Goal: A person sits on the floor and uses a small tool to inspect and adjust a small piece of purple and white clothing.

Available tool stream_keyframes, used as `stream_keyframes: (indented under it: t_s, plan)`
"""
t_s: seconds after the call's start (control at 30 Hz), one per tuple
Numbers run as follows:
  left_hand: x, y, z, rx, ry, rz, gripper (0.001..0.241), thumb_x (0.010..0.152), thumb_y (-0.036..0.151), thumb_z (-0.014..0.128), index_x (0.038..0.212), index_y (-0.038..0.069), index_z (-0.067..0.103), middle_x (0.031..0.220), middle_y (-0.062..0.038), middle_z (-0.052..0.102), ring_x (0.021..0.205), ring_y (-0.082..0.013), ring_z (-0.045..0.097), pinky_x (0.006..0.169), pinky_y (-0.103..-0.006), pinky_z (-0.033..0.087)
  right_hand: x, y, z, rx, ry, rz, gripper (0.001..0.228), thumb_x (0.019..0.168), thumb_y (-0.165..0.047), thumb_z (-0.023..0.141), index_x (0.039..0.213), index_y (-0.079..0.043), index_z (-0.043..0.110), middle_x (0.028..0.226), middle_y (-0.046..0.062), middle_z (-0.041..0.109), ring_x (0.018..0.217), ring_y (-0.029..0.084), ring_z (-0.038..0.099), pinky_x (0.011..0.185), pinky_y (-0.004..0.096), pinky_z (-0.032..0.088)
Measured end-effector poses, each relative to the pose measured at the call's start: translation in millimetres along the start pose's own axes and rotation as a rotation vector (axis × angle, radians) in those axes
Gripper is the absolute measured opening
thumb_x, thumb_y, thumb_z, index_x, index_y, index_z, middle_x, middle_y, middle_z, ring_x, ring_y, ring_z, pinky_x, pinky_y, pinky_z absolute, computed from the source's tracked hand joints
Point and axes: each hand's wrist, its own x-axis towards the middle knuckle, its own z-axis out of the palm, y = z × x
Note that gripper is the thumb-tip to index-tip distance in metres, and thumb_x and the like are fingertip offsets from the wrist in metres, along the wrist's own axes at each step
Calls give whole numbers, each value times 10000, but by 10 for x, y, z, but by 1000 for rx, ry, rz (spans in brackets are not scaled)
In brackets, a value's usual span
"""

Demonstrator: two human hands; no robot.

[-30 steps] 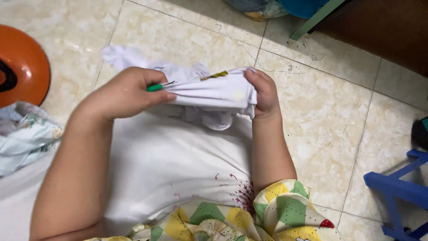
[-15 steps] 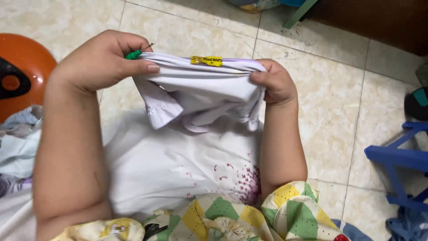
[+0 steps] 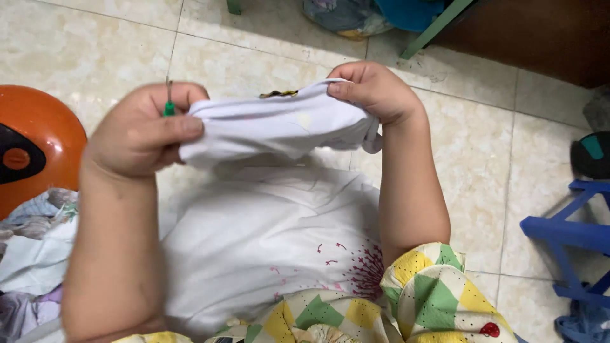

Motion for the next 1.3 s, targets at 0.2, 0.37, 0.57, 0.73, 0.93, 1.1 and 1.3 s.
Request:
stream_keyframes:
  t_s: [0.2,0.37,0.57,0.73,0.93,1.1,1.3]
  plan:
    - [319,-1338,-807,-334,511,-185,152,1029,102,602,880,109,572,572,19,452,381,-42,245,331,-227,170,968,571,282,-457,562,-92,263,770,-144,814,1013,-94,728,918,14,721,818,127,716,791,243,609]
    - [247,-3442,-1855,480,1010,-504,281,911,400,774,1018,141,751,644,-102,596,605,-224,638,492,-342,460,1383,1706,641,-640,533,-62,192,865,-237,764,1055,-209,766,946,18,783,841,226,779,751,375,614]
    - [176,-3587,-1722,548,1098,-569,288,910,422,758,1082,191,764,701,-13,615,648,-174,671,546,-321,516,1202,2190,1241,-594,380,50,450,798,-348,880,1195,-185,742,1101,45,760,1072,255,739,933,392,604]
    - [209,-3320,-1530,703,1070,-493,268,959,323,721,1030,67,756,727,-106,607,755,-289,656,687,-386,501,1302,2416,1361,-762,330,-76,277,873,-345,790,1060,-143,760,951,91,705,966,343,703,869,461,571]
    - [127,-3301,-1630,770,1118,-419,237,975,282,720,1009,49,749,698,-132,594,731,-311,643,683,-392,488,1226,2555,731,-460,475,92,58,867,-240,825,873,-184,814,778,64,759,799,219,737,711,356,573]
    - [82,-3210,-1643,687,1099,-400,219,972,294,725,1018,82,750,685,-36,573,686,-183,597,655,-287,471,1002,2371,-70,-487,671,79,84,887,-251,835,830,-197,808,641,2,692,593,91,561,527,298,472]
    - [65,-3260,-1674,663,1103,-386,239,965,312,743,1025,81,755,691,-75,585,684,-198,599,640,-305,469,788,1913,-346,-203,920,82,221,1009,-218,631,794,-177,665,709,20,642,495,112,551,427,198,406]
